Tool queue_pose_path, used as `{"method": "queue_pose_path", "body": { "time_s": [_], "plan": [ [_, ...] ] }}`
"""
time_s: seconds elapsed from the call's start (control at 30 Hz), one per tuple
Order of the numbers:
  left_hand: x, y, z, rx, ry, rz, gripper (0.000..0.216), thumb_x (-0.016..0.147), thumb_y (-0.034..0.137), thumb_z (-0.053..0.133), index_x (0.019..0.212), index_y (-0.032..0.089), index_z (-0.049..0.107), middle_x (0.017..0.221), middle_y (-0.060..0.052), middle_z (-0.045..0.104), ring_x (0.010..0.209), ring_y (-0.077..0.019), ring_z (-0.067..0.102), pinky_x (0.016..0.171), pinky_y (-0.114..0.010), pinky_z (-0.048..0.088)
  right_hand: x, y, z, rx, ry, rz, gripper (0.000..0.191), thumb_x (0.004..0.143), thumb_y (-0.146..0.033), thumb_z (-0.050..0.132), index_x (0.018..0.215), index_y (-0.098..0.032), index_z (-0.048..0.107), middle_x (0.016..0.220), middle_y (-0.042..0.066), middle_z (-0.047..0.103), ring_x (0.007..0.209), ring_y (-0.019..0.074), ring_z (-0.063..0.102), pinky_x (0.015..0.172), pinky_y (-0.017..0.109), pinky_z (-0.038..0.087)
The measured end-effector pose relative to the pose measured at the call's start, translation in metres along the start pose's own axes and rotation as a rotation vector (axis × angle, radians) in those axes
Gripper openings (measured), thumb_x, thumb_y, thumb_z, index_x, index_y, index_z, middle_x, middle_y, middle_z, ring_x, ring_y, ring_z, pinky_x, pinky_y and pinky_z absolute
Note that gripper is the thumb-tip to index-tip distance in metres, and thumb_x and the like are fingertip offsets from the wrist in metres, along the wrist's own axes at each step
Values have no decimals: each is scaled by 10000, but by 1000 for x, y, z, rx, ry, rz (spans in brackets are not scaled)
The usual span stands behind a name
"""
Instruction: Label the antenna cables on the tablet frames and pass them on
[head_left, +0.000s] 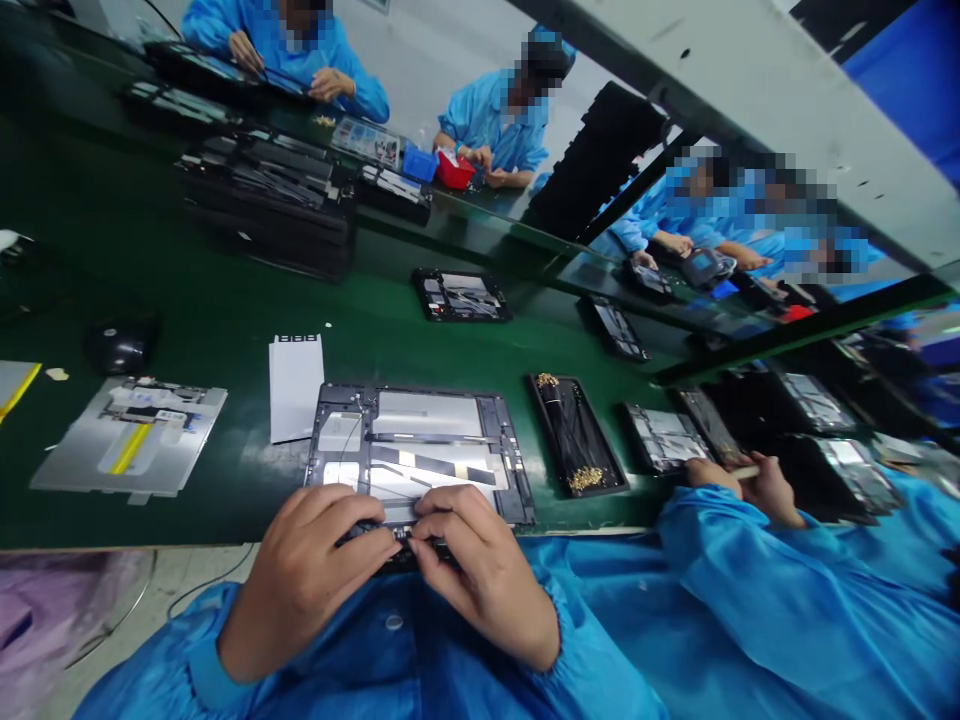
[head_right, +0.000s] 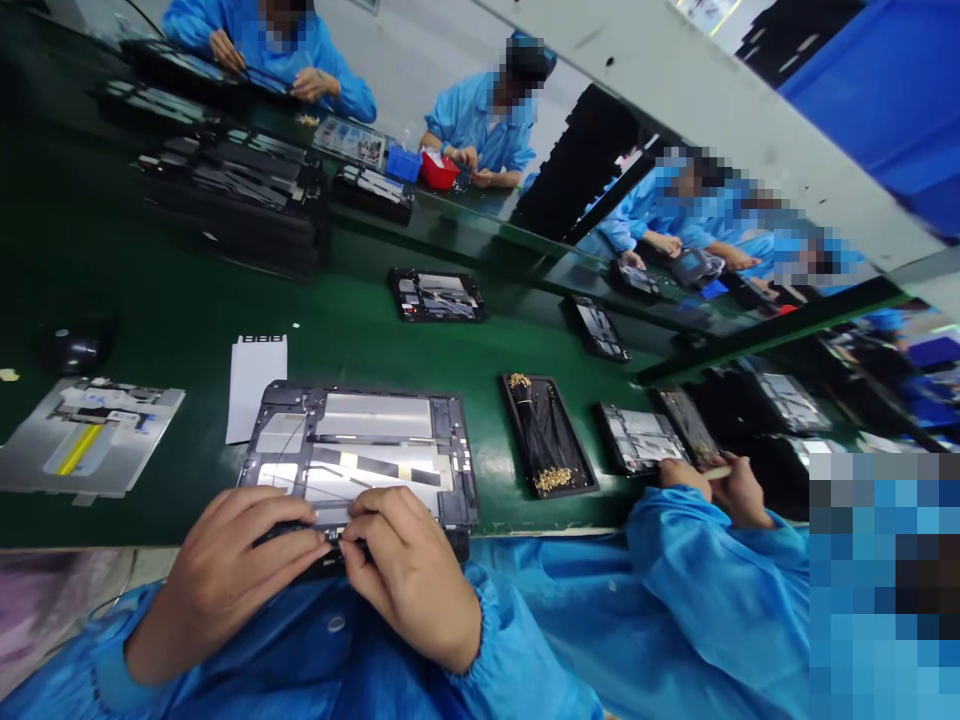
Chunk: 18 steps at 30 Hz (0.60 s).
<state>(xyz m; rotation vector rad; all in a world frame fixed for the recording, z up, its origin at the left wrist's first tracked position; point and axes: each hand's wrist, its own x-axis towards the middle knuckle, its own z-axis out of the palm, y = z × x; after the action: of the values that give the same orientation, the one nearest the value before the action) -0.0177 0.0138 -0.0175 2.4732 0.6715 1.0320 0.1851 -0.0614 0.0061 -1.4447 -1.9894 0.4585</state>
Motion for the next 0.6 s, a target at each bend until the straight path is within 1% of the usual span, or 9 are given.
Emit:
{"method": "queue_pose_path", "body": {
  "time_s": [0.23,0.37,0.43,0.5,0.6],
  "plan": [
    [-1,-1,1,0,-16,6,103,982,178,568,957,213,661,990,-25,683,947,-198,566,826,-347,405,0,2,0,-8,0,-19,71,955,-136,592,1006,-179,615,1054,83,655,971,198,612,846,335,546],
    [-2,-2,0,-11,-34,4,109,987,177,557,972,212,660,1007,-30,682,958,-199,565,835,-352,406,1,5,0,-11,24,-52,73,949,-133,599,1002,-175,629,1026,84,672,959,197,629,820,329,562],
    [-2,-3,-1,-17,-34,-4,114,990,180,555,961,213,660,1001,-26,682,958,-195,565,837,-347,408,0,9,2,-38,45,-110,105,948,-130,609,1042,-167,638,1038,93,693,980,199,645,858,337,575],
    [-1,-3,0,-22,-29,-9,121,991,178,553,957,216,663,1003,-23,682,963,-191,565,841,-342,410,-2,15,6,-110,66,-213,184,942,-149,632,1126,-148,647,1074,109,717,1023,214,659,940,369,573],
    [-1,-3,2,-25,-12,-6,161,1005,184,527,952,227,673,990,-14,685,950,-177,573,847,-331,422,-7,19,9,-251,68,-369,306,954,-240,637,1225,-100,648,1133,135,738,1086,248,666,1021,401,547]
  ]
}}
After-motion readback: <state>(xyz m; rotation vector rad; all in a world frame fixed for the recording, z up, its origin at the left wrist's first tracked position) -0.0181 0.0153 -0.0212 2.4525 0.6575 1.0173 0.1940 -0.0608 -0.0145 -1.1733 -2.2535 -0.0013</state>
